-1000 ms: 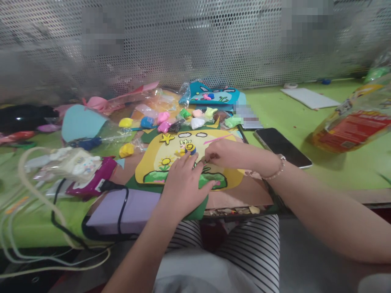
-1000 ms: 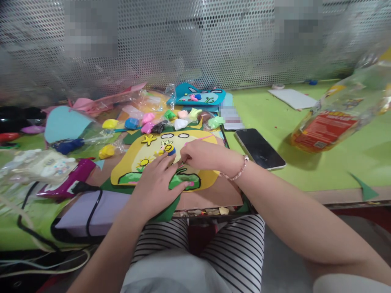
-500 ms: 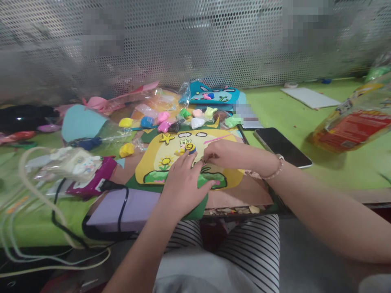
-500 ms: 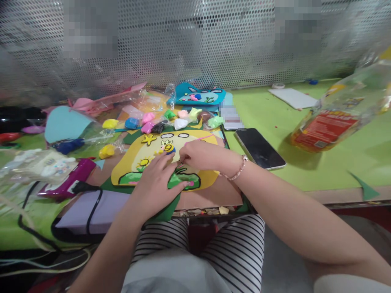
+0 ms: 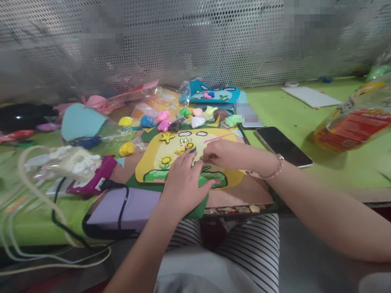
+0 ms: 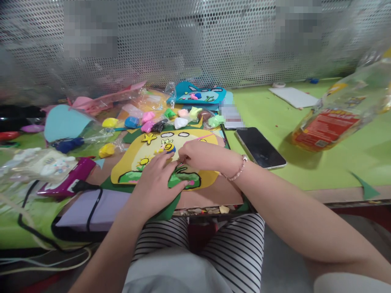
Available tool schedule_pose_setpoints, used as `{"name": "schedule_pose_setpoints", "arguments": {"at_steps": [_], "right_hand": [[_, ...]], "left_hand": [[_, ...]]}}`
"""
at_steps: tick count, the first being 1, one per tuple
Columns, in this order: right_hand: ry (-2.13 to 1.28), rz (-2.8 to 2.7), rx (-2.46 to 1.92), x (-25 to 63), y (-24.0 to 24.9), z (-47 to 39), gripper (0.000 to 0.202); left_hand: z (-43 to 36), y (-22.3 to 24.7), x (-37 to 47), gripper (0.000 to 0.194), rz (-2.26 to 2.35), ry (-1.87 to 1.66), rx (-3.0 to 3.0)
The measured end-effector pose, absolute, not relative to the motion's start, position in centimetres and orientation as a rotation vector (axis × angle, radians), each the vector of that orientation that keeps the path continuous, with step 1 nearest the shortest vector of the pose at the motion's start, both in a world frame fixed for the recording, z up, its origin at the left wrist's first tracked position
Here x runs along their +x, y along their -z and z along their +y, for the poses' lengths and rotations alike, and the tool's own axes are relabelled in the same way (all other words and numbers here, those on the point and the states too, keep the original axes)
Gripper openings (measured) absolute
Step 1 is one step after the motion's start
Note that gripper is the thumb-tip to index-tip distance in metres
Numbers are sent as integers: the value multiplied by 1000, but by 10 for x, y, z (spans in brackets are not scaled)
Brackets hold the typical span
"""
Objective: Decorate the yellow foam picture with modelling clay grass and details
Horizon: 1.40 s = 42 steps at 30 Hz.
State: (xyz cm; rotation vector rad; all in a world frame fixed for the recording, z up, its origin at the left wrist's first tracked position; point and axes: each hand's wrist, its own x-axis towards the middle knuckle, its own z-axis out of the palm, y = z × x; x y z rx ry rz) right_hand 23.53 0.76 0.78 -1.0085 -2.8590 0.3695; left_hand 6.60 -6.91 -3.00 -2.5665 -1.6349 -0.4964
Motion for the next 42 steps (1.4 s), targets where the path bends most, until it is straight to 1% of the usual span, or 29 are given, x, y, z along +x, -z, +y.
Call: {"name": "schedule_pose_setpoints", "arguments": {"at_steps": [8, 18, 30, 35, 42], "right_hand": [[-355, -2850, -1036, 236, -9, 6, 16], [-338, -2862, -1102, 235, -12, 3, 16], [-285, -2906, -1034, 239, -10, 4, 13], [-323, -2906, -1065, 239, -12, 2, 15], [-292, -2887, -1085, 240, -11, 2, 19]], "left_hand": [[-69, 27, 66, 45, -1634, 527, -2577], [-68, 30, 66, 48, -1605, 492, -2570], [-69, 28, 67, 48, -1587, 436, -2562], [-69, 29, 67, 49, -1577, 422, -2557], [-69, 29, 67, 51, -1566, 442, -2561]]}}
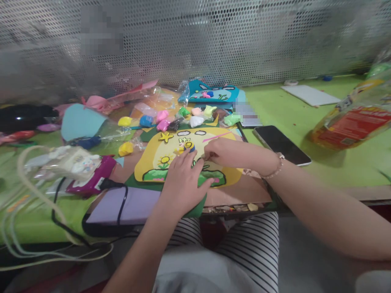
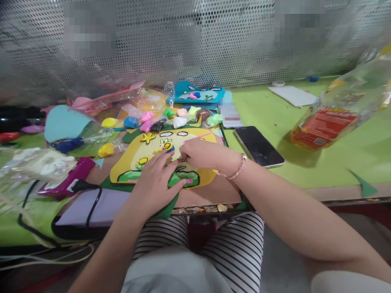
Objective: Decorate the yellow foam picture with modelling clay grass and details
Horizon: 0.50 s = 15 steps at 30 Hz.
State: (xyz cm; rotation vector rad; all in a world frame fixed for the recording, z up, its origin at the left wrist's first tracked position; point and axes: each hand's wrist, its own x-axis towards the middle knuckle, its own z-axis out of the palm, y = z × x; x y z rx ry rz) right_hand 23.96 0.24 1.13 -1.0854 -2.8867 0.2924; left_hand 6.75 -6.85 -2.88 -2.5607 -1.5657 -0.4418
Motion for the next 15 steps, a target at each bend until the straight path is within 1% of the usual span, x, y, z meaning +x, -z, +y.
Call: {"name": "schedule_pose_setpoints", "arguments": {"at_steps": [7, 15], "right_hand": [[-194, -2918, -1097, 237, -12, 2, 17], [-192, -2917, -1058, 239, -10, 3, 16]], "left_hand": [[-69, 30, 67, 49, -1547, 417, -2568], [-68, 31, 67, 49, -1551, 400, -2579]]}}
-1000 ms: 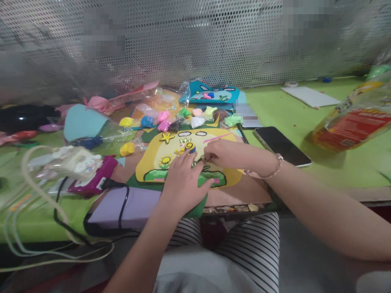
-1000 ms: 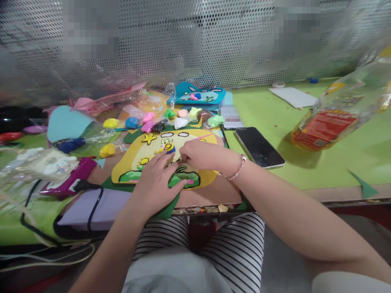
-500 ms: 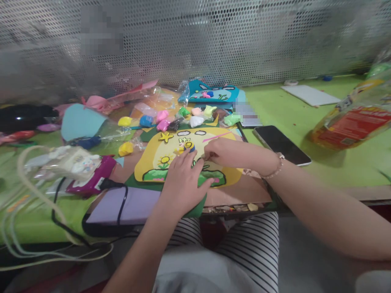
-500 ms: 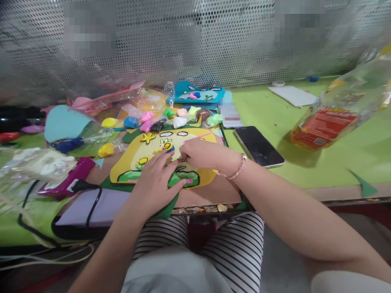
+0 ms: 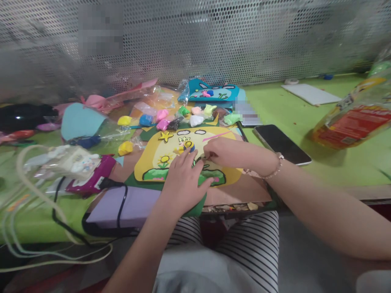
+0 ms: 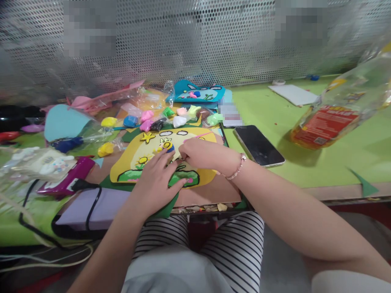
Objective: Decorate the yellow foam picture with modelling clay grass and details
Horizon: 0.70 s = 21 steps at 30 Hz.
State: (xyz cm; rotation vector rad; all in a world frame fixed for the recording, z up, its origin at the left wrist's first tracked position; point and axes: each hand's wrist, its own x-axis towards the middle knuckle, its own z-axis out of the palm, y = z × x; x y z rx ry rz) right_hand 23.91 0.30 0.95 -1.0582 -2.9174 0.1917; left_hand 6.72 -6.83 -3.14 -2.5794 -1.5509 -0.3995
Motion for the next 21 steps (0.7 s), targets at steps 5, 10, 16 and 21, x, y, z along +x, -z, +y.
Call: {"name": "schedule_pose_setpoints", "arguments": {"at_steps": [5, 10, 16, 21], "right_hand": [[-243, -2930, -1056, 239, -12, 2, 15], [-301, -2897, -1074, 240, -12, 2, 13], [-316, -2907, -1079, 239, -14, 1, 14], [-373, -2891, -1092, 238, -16, 0, 14]], "left_hand": [[-69, 30, 67, 47, -1574, 385, -2568], [-70, 30, 68, 49, -1553, 444, -2560], [-69, 30, 68, 48, -1565, 434, -2568], [-70, 30, 67, 48, -1564, 471, -2578]]}}
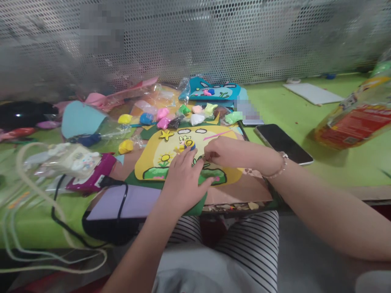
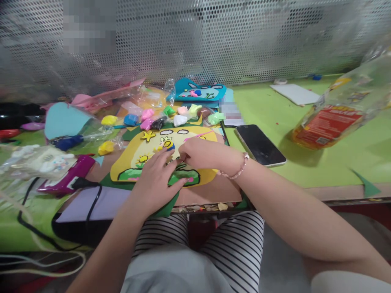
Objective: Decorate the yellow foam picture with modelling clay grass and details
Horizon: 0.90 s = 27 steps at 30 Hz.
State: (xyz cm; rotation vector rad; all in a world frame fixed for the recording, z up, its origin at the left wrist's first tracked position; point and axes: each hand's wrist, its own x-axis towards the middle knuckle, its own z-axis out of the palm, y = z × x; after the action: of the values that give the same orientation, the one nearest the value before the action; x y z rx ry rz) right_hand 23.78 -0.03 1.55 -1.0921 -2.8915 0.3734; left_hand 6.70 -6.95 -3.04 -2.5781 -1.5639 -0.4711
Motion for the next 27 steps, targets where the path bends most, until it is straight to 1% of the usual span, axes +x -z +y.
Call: {"name": "schedule_pose_setpoints", "arguments": {"at_steps": [5, 8, 10, 12, 14, 18, 23, 27], "right_hand": [[-405, -2881, -1081, 239, -15, 0, 16], [-416, -2875, -1090, 239, -16, -2, 16], [-414, -2875, -1095, 239, -17, -3, 16], [-428, -2873, -1091, 238, -18, -4, 16], [-452, -2868, -1085, 238, -17, -4, 16], [-460, -2874, -1076, 236, -17, -3, 18], [-397, -2905, -1059, 236, -17, -6, 22], [-288, -2946, -1012, 237, -14, -7, 21]], "left_hand": [[-70, 29, 60, 44, -1541, 681, -2518], [-72, 24, 55, 33, -1493, 826, -2481], [-76, 21, 52, 26, -1473, 855, -2494], [-81, 20, 50, 23, -1460, 841, -2533], [-88, 21, 49, 24, -1448, 811, -2586], [-99, 24, 46, 32, -1436, 718, -2713], [-99, 28, 46, 36, -1414, 674, -2744], [-100, 31, 47, 36, -1397, 683, -2741]]}}
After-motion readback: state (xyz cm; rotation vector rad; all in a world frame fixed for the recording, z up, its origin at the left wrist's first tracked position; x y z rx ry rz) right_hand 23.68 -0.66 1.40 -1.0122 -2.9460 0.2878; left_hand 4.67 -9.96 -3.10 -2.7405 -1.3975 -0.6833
